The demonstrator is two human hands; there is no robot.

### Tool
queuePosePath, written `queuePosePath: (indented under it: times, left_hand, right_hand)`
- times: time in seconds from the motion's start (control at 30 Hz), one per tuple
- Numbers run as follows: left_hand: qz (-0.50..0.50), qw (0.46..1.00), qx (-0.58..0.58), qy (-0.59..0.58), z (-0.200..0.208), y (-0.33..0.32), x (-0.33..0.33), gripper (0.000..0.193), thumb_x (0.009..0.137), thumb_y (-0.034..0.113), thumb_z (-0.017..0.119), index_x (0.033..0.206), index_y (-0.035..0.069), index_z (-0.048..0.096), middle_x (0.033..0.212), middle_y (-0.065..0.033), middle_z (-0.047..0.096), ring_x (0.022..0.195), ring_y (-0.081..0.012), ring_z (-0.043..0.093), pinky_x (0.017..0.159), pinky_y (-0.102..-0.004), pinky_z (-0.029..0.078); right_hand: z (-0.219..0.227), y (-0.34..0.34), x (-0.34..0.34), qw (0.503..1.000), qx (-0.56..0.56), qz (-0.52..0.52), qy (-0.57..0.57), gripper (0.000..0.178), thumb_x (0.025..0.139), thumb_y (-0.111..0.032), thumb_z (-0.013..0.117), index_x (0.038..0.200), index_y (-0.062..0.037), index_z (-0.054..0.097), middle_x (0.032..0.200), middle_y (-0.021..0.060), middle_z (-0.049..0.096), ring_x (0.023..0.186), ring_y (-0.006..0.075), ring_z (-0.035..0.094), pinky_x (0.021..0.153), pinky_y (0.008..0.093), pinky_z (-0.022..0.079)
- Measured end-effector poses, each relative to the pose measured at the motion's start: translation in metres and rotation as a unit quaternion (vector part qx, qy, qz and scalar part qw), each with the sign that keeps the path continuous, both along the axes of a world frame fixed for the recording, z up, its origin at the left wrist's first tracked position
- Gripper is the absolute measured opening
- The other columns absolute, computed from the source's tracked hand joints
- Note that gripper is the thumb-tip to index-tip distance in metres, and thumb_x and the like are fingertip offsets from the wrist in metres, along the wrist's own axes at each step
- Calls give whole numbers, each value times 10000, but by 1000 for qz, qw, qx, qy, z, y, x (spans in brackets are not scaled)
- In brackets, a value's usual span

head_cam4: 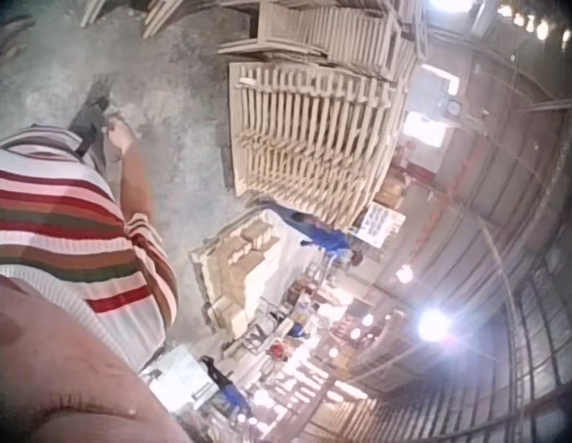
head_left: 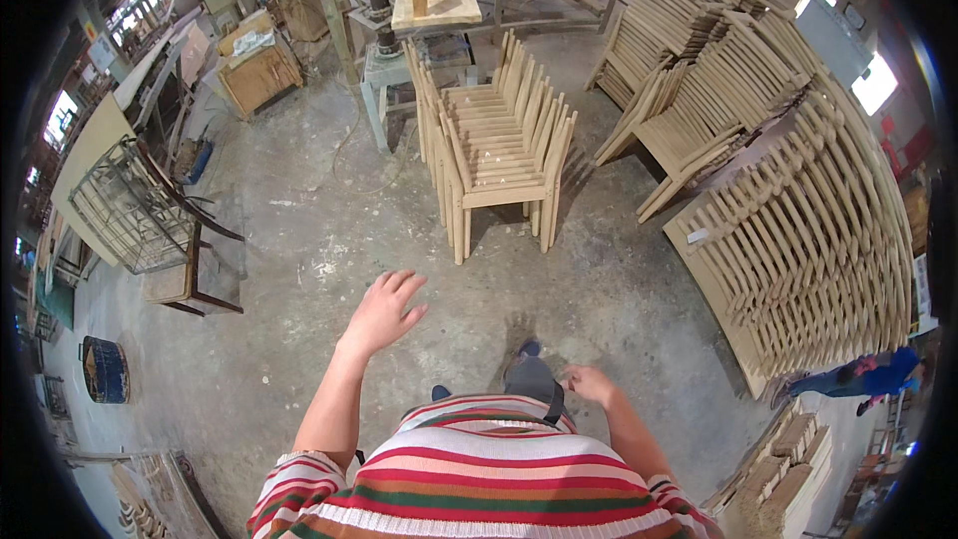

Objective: The person picks up wooden chair frames and slats from the floor and stacks them onto a metal table. They also handle curved wooden backrest pieces, moving them from a plastic-wrapped stack to the table. The task involves repetitive lifting and stacking of furniture components in a workshop environment.

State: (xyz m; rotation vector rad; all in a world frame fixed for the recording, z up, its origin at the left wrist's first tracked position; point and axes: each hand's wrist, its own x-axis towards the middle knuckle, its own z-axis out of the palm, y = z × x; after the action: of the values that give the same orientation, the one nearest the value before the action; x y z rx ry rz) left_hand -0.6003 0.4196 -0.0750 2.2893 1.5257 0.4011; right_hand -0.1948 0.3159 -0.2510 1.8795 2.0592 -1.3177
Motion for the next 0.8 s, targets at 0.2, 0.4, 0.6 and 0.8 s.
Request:
queuePosePath:
  times: [0.2,0.4,0.6,0.8]
  left_hand:
    - [30,997,-66,-41,-47,106,51,405,800,246,575,1153,60,504,1189,-164,496,1109,-340,450,941,-399,380]
    - [53,943,-303,-130,-85,147,98,410,829,282,552,1169,61,494,1190,-158,504,1111,-336,458,924,-390,387]
    - [265,935,-189,-141,-80,253,52,402,841,279,548,1165,43,506,1167,-165,533,1085,-289,501,903,-358,394]
    - [460,643,-293,-538,-161,371,18,405,848,298,530,1182,79,466,1141,-61,525,1040,-232,501,787,-406,471]
  right_hand:
    - [-39,149,41,976,-170,116,-64,535,769,-412,589,1125,-16,541,1028,177,607,951,311,582,797,369,458]
    - [-23,358,35,987,-42,156,11,497,780,-370,573,1134,-22,542,1134,167,562,1030,320,542,886,360,420]
    - [-1,586,25,987,111,-55,99,303,790,-238,583,959,13,593,860,154,615,854,247,585,766,348,432]
    - [-24,706,2,971,239,-20,-1,340,812,-244,568,1074,-28,565,1084,167,551,977,325,524,819,376,426]
